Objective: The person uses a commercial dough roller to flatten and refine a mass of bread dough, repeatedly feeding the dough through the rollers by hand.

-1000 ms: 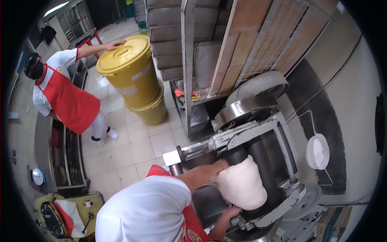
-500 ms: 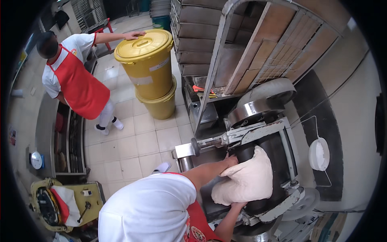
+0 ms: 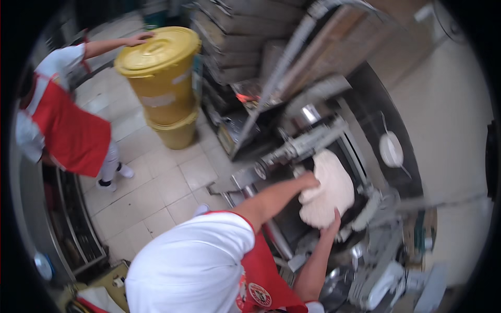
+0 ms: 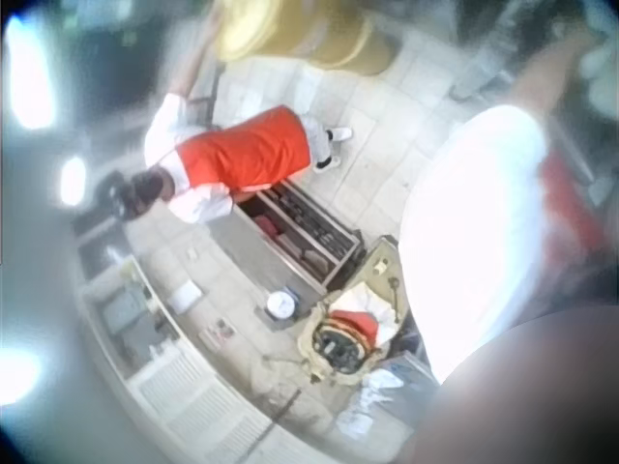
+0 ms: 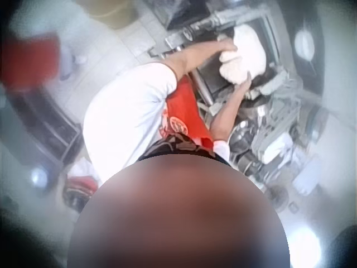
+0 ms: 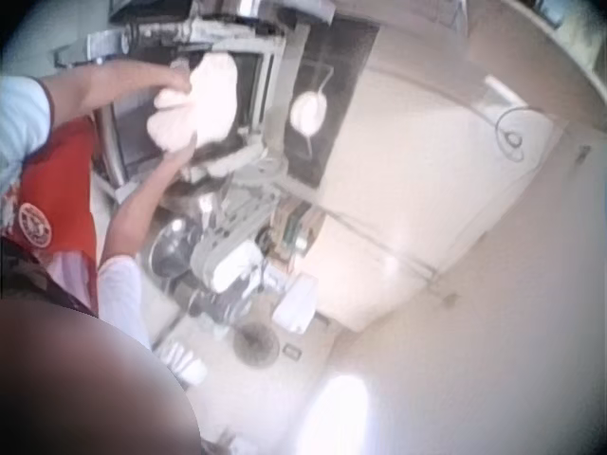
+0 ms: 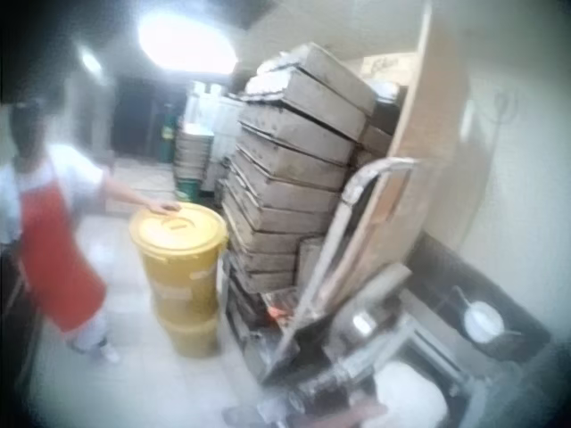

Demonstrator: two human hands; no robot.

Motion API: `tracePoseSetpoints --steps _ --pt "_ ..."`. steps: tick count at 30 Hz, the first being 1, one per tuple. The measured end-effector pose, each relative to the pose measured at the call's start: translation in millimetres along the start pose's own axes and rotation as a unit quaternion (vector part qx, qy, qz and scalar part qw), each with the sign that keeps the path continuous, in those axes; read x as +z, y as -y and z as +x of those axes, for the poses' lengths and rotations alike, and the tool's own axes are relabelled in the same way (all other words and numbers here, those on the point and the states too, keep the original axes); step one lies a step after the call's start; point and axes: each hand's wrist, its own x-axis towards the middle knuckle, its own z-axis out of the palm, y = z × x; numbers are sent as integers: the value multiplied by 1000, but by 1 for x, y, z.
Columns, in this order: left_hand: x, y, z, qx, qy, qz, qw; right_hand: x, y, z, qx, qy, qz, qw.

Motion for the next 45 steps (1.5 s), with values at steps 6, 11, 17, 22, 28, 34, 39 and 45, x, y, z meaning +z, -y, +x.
tracePoseSetpoints --steps 6,11,17,22,28,34,39,45 --pt "22 1 -10 84 -15 -105 991 -56 12 13 -158 -181 -45 970" --pt "7 -4 -27 -21 -34 -202 979 -31 11 -8 -324 -342 -610 637" --pt "9 29 -18 126 -208 -88 966 26 -15 24 -362 -324 -753 443" --pt "11 86 -37 12 -163 -34 986 87 15 74 -455 -239 -661 546" --pt "26 78 3 94 -191 86 973 87 49 163 -451 -269 -715 461" --pt "22 50 24 -5 -43 75 996 99 87 214 -353 -273 -740 503" --pt "16 13 10 -45 31 73 996 60 118 230 -358 -143 -469 794" --pt "6 27 -12 -23 -84 12 996 62 -1 112 -429 -96 -711 548"
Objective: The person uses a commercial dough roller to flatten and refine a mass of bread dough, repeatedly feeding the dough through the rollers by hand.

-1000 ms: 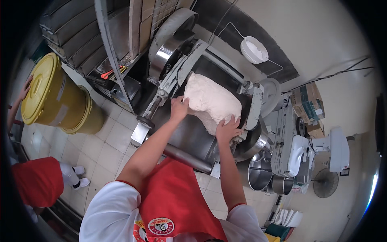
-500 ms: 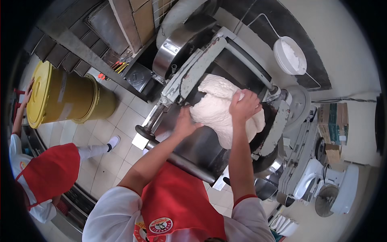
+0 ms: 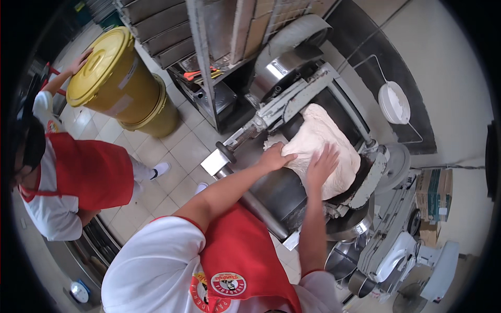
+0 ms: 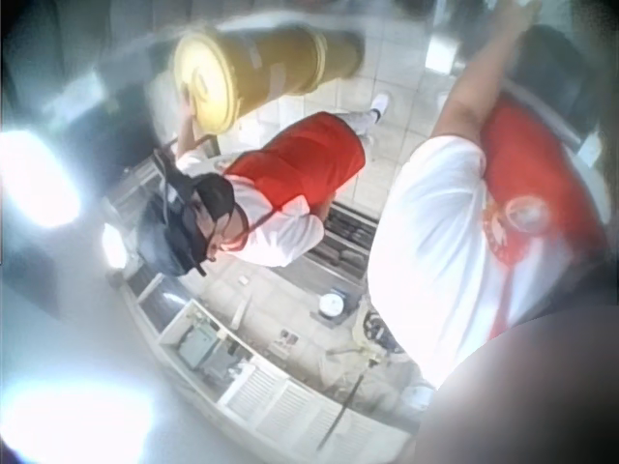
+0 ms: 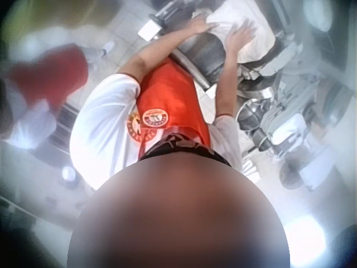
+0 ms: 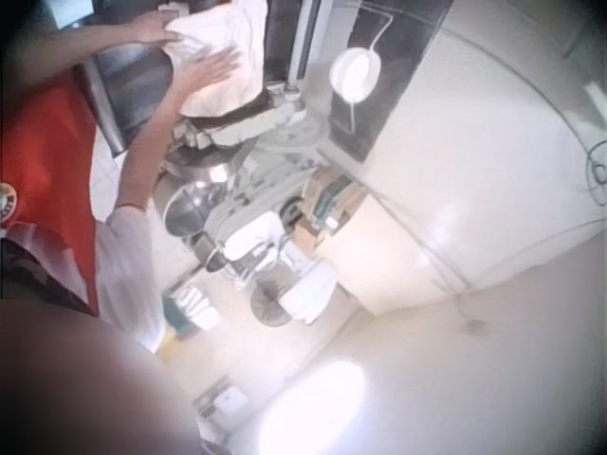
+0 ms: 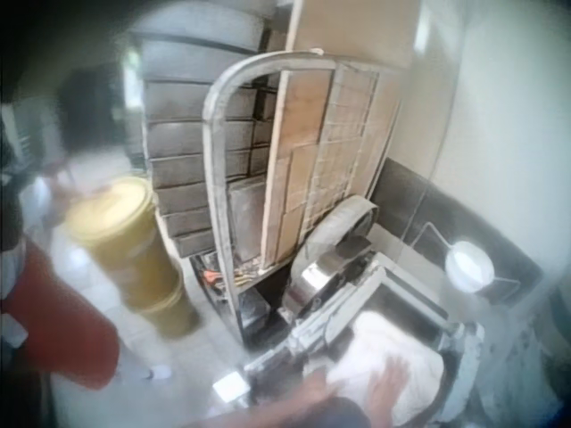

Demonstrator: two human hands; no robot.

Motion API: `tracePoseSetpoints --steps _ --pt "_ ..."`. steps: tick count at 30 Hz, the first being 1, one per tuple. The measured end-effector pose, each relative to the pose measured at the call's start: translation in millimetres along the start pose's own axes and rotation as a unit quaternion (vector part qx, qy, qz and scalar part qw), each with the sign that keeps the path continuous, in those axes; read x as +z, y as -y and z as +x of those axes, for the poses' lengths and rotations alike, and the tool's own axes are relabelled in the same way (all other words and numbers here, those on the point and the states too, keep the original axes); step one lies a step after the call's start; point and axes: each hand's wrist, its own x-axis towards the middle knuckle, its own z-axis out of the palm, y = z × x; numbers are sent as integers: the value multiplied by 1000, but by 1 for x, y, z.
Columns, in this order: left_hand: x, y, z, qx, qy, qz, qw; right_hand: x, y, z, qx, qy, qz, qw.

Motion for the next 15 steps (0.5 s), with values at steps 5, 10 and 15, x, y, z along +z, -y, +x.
tracePoseSetpoints --steps 5,10,15 --pt "15 41 -23 7 -132 -89 987 8 31 -178 129 130 358 915" --pt "35 67 -15 -43 -7 -2 999 33 -2 -199 480 26 477 736" --pt "58 58 23 -18 0 -55 998 32 -2 -123 443 -1 552 706"
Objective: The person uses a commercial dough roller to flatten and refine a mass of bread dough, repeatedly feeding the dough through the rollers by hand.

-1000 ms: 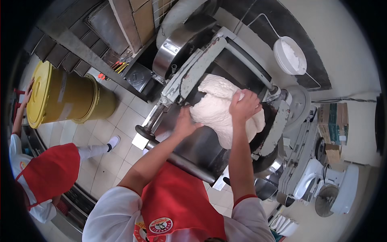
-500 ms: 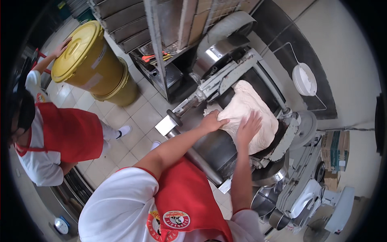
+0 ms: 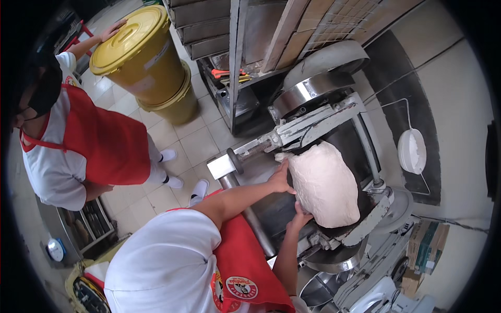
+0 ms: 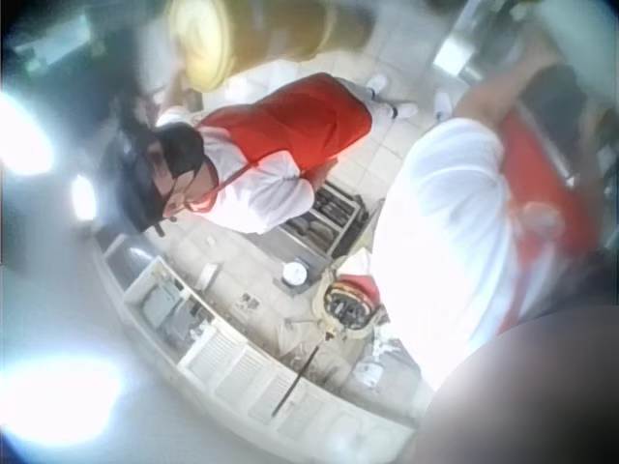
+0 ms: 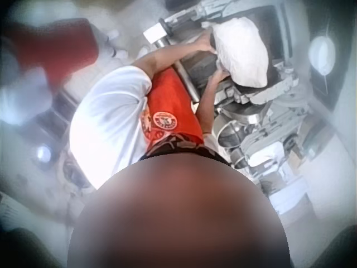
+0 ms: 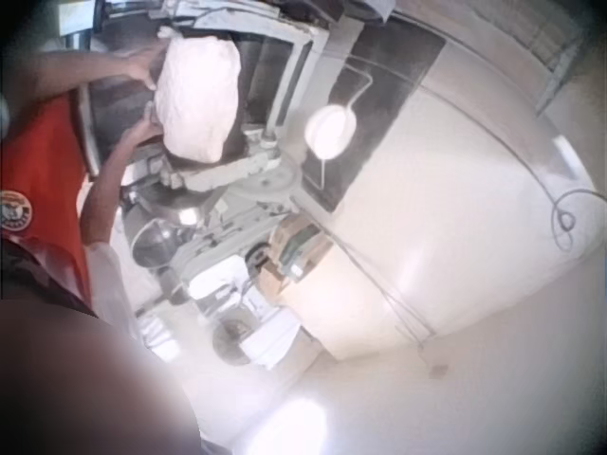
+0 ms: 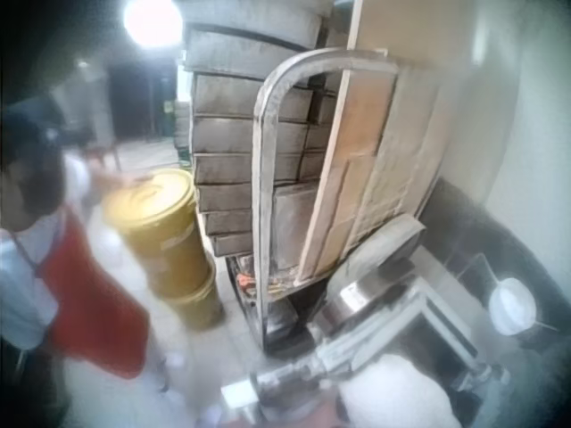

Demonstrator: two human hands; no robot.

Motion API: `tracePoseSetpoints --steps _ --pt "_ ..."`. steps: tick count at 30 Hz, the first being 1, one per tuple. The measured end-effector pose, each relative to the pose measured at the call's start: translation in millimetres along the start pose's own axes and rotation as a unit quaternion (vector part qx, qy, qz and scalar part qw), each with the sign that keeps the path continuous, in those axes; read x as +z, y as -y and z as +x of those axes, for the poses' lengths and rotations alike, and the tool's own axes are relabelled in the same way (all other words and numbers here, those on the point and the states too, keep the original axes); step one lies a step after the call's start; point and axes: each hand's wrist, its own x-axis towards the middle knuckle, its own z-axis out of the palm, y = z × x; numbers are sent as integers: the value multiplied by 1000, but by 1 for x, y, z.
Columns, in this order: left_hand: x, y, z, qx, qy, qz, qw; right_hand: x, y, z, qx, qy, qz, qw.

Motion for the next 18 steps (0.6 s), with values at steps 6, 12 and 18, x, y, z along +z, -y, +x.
tracePoseSetpoints --steps 6,12,18 --pt "-10 12 55 73 100 72 990 -25 -18 51 87 100 27 991" --pt "-28 -24 69 14 219 173 960 -48 -11 71 152 205 33 966" --pt "-52 -79 40 -61 230 -20 971 -29 60 37 134 124 94 979"
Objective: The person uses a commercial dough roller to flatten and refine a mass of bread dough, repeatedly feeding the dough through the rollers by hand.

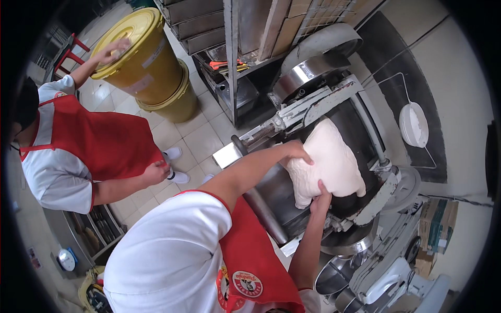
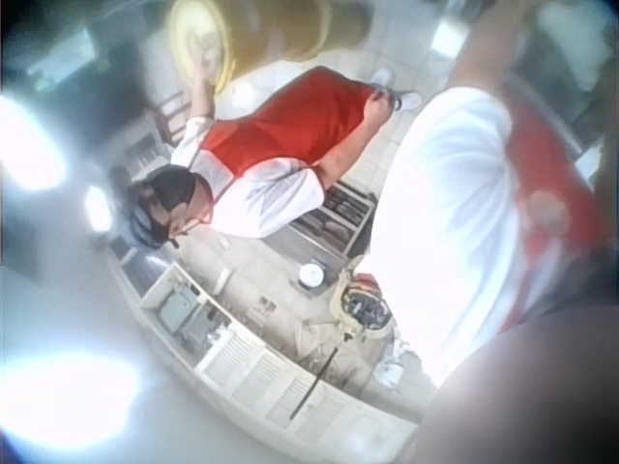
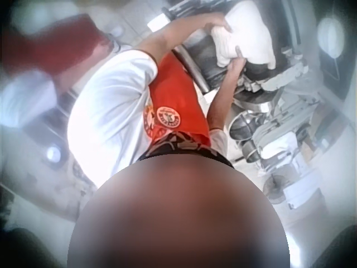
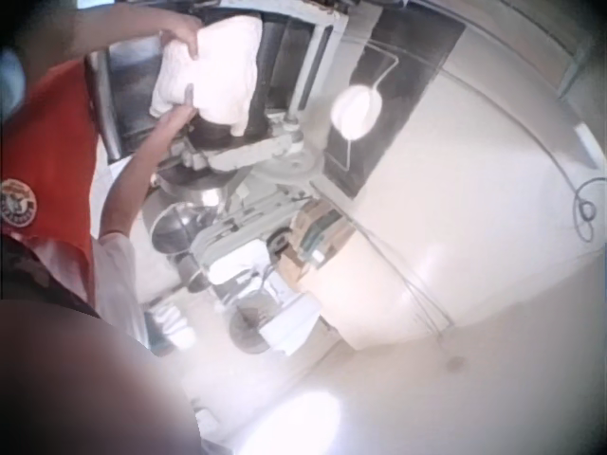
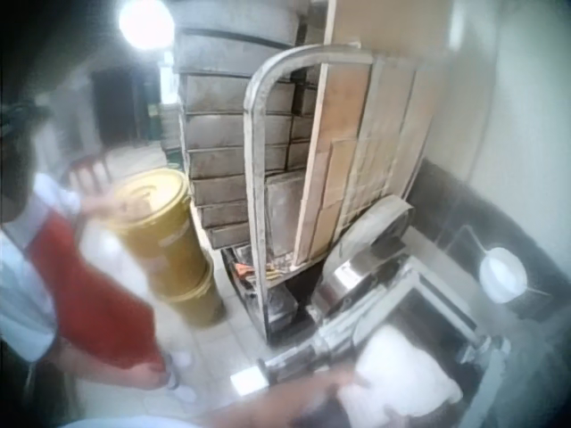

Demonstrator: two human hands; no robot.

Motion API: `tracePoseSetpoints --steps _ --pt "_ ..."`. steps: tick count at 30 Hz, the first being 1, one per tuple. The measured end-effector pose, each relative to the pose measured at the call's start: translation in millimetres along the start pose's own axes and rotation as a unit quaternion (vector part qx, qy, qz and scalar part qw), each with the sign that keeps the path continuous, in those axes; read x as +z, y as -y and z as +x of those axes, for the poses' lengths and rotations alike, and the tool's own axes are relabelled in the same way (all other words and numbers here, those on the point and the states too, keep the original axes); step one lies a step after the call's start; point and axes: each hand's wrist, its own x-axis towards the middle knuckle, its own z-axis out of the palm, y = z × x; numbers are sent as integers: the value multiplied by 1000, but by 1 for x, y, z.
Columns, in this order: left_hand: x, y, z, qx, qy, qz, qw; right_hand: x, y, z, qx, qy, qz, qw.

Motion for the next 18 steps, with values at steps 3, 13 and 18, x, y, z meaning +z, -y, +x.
tracePoseSetpoints --steps 3,13,18 --pt "-2 -9 -16 29 -73 -33 996 20 15 -27 -2 -39 105 994" --pt "20 -26 -71 177 -200 -95 959 66 33 20 -507 -252 -563 602" --pt "31 20 -119 201 -175 -178 947 76 103 94 -391 -335 -635 576"
